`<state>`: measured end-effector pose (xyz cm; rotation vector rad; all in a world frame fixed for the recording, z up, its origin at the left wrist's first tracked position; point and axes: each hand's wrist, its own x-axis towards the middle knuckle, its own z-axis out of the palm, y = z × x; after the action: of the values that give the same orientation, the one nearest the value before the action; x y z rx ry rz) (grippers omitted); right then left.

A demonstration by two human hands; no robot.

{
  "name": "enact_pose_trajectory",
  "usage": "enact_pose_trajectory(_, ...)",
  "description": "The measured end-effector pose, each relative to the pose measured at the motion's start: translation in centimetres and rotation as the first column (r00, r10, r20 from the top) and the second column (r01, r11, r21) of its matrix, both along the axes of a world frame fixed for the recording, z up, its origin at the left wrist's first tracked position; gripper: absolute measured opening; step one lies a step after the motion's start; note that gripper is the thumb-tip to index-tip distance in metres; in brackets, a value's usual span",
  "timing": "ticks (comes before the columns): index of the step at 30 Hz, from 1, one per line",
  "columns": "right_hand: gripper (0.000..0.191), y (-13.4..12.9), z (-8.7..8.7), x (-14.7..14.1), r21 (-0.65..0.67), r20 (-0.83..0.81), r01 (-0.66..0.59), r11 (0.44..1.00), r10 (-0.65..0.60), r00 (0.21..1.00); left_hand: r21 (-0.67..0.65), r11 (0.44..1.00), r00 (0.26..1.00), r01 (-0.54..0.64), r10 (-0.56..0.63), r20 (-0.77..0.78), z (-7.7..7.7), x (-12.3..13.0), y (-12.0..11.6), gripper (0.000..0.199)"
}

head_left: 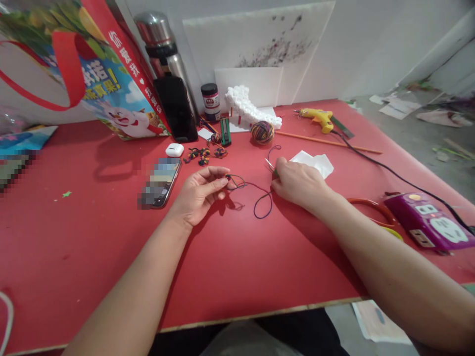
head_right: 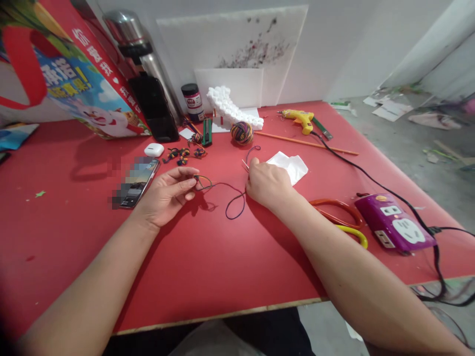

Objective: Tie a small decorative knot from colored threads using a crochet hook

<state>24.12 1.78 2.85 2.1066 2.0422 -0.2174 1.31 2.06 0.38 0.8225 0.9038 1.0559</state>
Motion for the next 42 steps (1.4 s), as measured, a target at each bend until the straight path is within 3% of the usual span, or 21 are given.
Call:
enact_pose_trajectory(3, 0.031, -0.3, 0.6, 0.3, 0.041, -0.075, 0.009, 0.999, -0.006, 0.997, -0.046, 0.999, 0.999, -0.026, 0.027, 0.041, 0.1, -0.1, 0.3, 0.033)
enact_pose_trajectory(6, 0.036, -0.9, 1.1, 0.7, 0.231, -0.342, -0.014, 0.973, 0.094, 0.935, -0.104, 0.993, 0.995, -0.054, 0.062, 0.072, 0.2, -0.3, 0.5, 0.032)
enact_pose_trajectory(9, 0.029, -1.3, 0.6, 0.8, 0.487, -0.595, 0.058, 0.872, 0.282, 0.753, -0.124, 0.991, 0.993, -0.059, 0.071, 0.098, 0.1, -0.4, 0.7, 0.031)
enact_pose_trajectory(12, 0.024, -1.6, 0.0, 0.7, 0.530, -0.754, 0.162, 0.832, 0.376, 0.539, -0.127, 0.989, 0.993, -0.074, 0.085, 0.084, 0.2, -0.3, 0.7, 0.030)
enact_pose_trajectory(17, 0.021, -2.6, 2.0, -0.6, 0.390, -0.919, 0.380, 0.839, 0.327, 0.221, -0.076, 0.988, 0.990, -0.136, 0.139, 0.024, 0.3, 0.3, 0.4, 0.032)
enact_pose_trajectory(21, 0.029, -3.1, 3.6, -2.5, 0.219, -0.975, 0.292, 0.931, 0.222, 0.022, 0.060, 0.985, 0.984, -0.164, 0.168, -0.066, 0.3, 0.9, -0.1, 0.032)
enact_pose_trajectory(24, 0.034, -2.6, 2.6, -3.4, 0.006, -0.989, 0.235, 0.972, 0.041, -0.144, 0.139, 0.974, 0.973, -0.179, 0.196, -0.122, 0.3, 1.2, -0.3, 0.031)
enact_pose_trajectory(27, 0.048, -2.1, 0.5, -3.6, -0.216, -0.951, 0.205, 0.954, -0.158, -0.266, 0.198, 0.969, 0.968, -0.150, 0.185, -0.168, 0.4, 1.3, -0.6, 0.027)
enact_pose_trajectory(29, 0.055, -2.0, -0.6, -3.5, -0.333, -0.906, 0.073, 0.940, -0.298, -0.300, 0.217, 0.969, 0.965, -0.116, 0.162, -0.207, 0.4, 1.3, -0.9, 0.024)
enact_pose_trajectory(33, 0.052, -2.2, -1.8, -3.4, -0.384, -0.872, -0.013, 0.923, -0.368, -0.323, 0.289, 0.956, 0.931, -0.053, 0.152, -0.332, 0.4, 1.4, -1.3, 0.018)
enact_pose_trajectory(39, 0.038, -2.0, -2.7, -3.6, -0.240, -0.955, 0.116, 0.964, -0.213, -0.207, 0.384, 0.922, 0.863, 0.056, 0.149, -0.483, 0.1, 1.3, -1.4, 0.013)
enact_pose_trajectory(42, 0.033, -2.0, -2.7, -3.6, -0.237, -0.954, 0.136, 0.962, -0.203, -0.222, 0.359, 0.932, 0.864, 0.049, 0.140, -0.484, 0.2, 1.3, -1.5, 0.012)
